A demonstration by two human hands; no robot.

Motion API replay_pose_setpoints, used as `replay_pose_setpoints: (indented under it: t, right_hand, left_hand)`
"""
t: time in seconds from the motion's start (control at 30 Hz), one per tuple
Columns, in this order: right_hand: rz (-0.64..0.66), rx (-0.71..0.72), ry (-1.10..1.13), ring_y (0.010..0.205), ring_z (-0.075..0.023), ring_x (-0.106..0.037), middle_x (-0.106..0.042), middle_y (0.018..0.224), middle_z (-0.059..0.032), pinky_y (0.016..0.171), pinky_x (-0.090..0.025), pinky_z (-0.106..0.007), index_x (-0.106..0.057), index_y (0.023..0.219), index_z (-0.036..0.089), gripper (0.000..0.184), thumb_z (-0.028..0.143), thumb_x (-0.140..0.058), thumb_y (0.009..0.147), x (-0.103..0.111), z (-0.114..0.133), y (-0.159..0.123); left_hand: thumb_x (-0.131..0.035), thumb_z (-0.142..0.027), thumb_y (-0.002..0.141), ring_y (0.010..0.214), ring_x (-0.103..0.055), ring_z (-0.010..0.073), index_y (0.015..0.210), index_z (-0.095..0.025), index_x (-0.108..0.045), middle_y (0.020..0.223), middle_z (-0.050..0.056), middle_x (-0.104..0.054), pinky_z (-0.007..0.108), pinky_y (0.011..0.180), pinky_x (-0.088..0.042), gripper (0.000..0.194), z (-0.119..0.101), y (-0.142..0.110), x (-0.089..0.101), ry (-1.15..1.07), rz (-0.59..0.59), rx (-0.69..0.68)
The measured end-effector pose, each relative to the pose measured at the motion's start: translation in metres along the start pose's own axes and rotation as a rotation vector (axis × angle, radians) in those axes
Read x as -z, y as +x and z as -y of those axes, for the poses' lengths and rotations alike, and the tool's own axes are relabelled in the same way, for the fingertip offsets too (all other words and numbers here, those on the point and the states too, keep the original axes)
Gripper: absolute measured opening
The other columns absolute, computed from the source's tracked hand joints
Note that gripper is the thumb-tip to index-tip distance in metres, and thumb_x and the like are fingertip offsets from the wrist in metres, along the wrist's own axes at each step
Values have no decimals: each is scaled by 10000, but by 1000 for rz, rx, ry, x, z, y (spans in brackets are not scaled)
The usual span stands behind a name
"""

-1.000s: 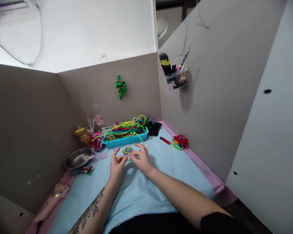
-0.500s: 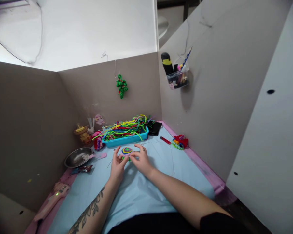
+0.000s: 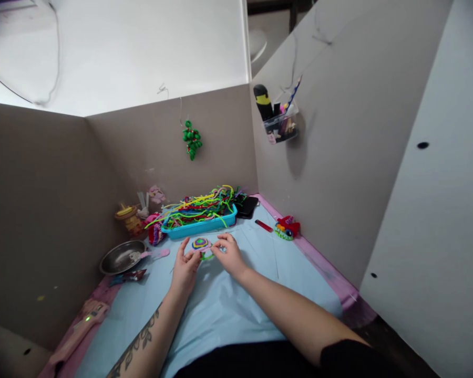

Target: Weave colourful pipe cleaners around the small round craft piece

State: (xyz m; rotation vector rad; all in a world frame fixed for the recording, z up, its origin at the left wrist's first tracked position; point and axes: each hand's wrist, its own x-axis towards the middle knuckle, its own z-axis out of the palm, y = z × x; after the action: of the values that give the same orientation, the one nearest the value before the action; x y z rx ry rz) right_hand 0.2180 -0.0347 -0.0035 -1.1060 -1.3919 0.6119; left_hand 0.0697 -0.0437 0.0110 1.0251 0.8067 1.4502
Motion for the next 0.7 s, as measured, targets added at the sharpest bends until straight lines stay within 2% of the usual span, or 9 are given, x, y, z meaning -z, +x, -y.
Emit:
replay_pose_setpoints:
  t: [0.2,0.33,0.43,0.5,0.6,0.63,0.7]
  right_hand:
    - [-3,-51,39,1063,-238,-495,-518,1030,-80,895,-389,-356,-687,692,192,129,316,-648,697,1,-5,4]
    - [107,-143,213,1023,-235,-520,-550,1043,-86,840,-412,-340,-697,695,183,215,395,-677,662,2,-7,6]
    - [171,-175,307,1007,-222,-539,-560,1089,-82,861,-406,-338,-688,690,178,251,427,-677,663,2,-5,6]
    - [165,-157,320,1044,-230,-525,-553,1106,-84,874,-404,-339,-677,680,178,248,425,-672,670,2,-3,6]
    - [110,-95,285,1069,-231,-510,-529,1108,-87,895,-399,-338,-665,684,181,220,400,-656,690,3,-2,5]
    - [92,-75,263,1056,-226,-516,-520,1106,-87,901,-397,-338,-661,687,181,211,391,-646,702,3,-3,5]
    - [74,-46,230,1036,-219,-528,-505,1106,-86,910,-394,-341,-657,703,183,198,376,-625,725,3,-4,4]
  left_hand:
    - [-735,-237,660,629,-609,93,1337,-203,-326,681,-35,-637,204,645,-426,791,-2,0,0,-48,44,35]
    - [-734,-239,660,633,-605,90,1331,-216,-335,704,-28,-634,193,616,-419,781,-3,0,1,-69,78,76]
    - [-729,-252,664,655,-606,95,1315,-218,-348,757,-15,-622,206,625,-433,754,-2,2,3,-49,91,91]
    - [-728,-268,660,704,-613,105,1283,-228,-374,862,7,-612,230,660,-455,717,-1,3,4,2,48,50]
    - [-745,-292,625,738,-607,112,1209,-237,-428,995,34,-575,261,689,-472,667,2,4,6,136,-117,-73]
    - [-756,-290,607,731,-599,111,1187,-233,-439,974,28,-572,258,685,-471,663,3,4,5,153,-156,-81]
    - [-781,-268,571,708,-588,109,1164,-219,-438,867,3,-577,247,673,-462,686,4,3,4,110,-156,-6]
